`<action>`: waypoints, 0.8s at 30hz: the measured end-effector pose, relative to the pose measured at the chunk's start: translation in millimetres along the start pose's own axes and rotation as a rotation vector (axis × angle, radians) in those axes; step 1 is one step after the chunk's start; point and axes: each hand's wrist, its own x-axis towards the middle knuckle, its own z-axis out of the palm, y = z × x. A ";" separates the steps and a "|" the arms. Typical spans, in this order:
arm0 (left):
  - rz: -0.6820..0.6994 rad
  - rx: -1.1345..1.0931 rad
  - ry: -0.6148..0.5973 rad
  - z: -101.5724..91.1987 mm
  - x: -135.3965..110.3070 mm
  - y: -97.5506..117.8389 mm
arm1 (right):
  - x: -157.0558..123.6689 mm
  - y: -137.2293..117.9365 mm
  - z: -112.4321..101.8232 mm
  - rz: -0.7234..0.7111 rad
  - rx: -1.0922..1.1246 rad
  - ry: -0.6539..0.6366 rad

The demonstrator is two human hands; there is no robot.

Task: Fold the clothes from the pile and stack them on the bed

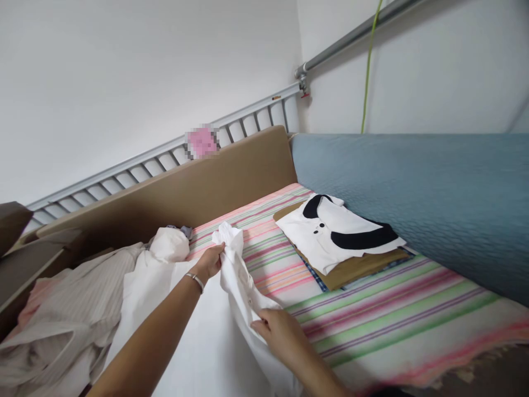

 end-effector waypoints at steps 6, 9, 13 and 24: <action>0.000 -0.243 0.141 9.3 9.4 2.2 | -3.6 -3.9 -8.9 0.027 0.118 0.095; -0.036 -0.269 0.176 20.0 14.6 -1.2 | -12.4 -3.4 -14.4 -0.101 0.172 0.178; -0.072 -0.222 0.144 44.1 23.8 -11.4 | -22.6 0.7 -16.8 -0.235 0.122 0.166; 0.177 0.240 0.056 71.0 -7.8 -1.9 | -18.9 10.1 -11.6 -0.044 0.215 0.164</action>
